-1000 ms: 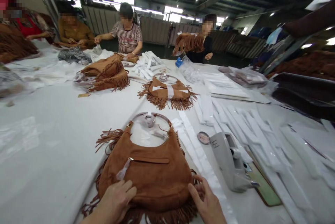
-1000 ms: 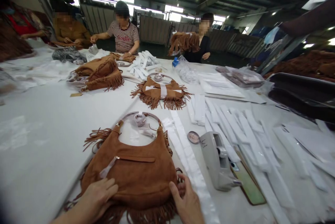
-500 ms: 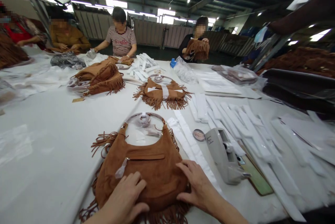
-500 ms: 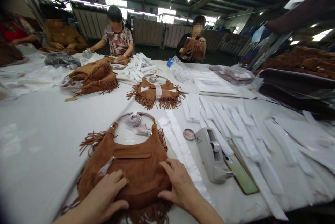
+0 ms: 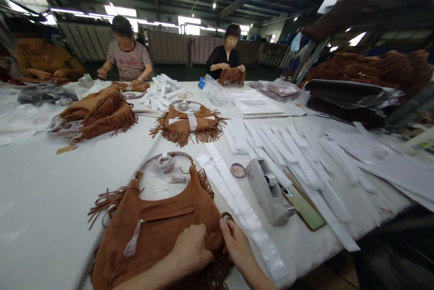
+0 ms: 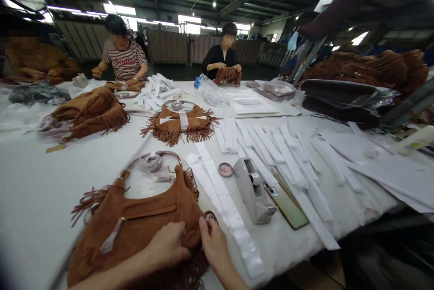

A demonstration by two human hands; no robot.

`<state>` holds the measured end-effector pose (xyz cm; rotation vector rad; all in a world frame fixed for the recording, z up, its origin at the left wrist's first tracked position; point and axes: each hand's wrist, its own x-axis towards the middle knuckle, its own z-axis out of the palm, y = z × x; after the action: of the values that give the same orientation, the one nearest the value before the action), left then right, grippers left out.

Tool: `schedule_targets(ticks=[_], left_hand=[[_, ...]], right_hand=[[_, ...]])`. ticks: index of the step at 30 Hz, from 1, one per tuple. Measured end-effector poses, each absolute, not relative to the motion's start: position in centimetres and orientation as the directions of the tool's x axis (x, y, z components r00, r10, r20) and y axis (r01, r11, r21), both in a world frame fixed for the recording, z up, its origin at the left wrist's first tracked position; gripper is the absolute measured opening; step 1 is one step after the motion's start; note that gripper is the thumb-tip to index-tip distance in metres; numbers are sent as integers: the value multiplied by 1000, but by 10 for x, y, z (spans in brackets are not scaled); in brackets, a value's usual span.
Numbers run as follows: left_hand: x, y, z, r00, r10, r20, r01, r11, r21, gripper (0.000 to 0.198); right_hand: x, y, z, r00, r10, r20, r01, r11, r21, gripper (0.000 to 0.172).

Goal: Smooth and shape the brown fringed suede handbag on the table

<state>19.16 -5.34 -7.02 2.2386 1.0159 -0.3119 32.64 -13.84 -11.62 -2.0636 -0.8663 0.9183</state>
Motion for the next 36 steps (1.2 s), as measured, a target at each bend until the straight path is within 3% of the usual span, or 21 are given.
schedule_targets(ticks=[4,11,16,18,20,22,24,27,32,36], left_hand=[[190,-51,-77,644,621,-447,749,-394,533,16],[180,-63,-87,684,678,-268,628,-361,689,24],[178,-64,-85,679,685,-265,607,-320,727,22],[178,-62,-85,684,682,-260,606,-332,723,15],[177,-60,-86,702,666,-252,589,-345,731,7],[174,-58,-86,720,649,-245,574,-358,737,3],[171,-58,-84,726,640,-250,588,-390,709,1],[165,-61,-79,751,606,-261,624,-523,581,11],[167,-60,-66,762,542,-355,643,-702,307,32],[162,-39,-56,791,476,-383,601,-719,348,22]], right_hand=[[333,-122,-113,542,819,-189,425,-461,-779,48],[330,-110,-129,542,818,-192,427,-465,-775,44],[332,-117,-117,561,817,-133,412,-415,-811,39],[333,-128,-102,475,880,1,477,-256,-841,35],[332,-138,-88,235,964,123,591,-42,-805,40],[329,-145,-81,24,994,108,690,62,-721,51],[326,-145,-82,-5,1000,28,766,21,-642,50],[323,-140,-91,40,999,-14,839,-42,-542,27],[324,-130,-110,-91,993,74,920,113,-374,22],[327,-123,-123,-174,966,194,933,224,-280,19]])
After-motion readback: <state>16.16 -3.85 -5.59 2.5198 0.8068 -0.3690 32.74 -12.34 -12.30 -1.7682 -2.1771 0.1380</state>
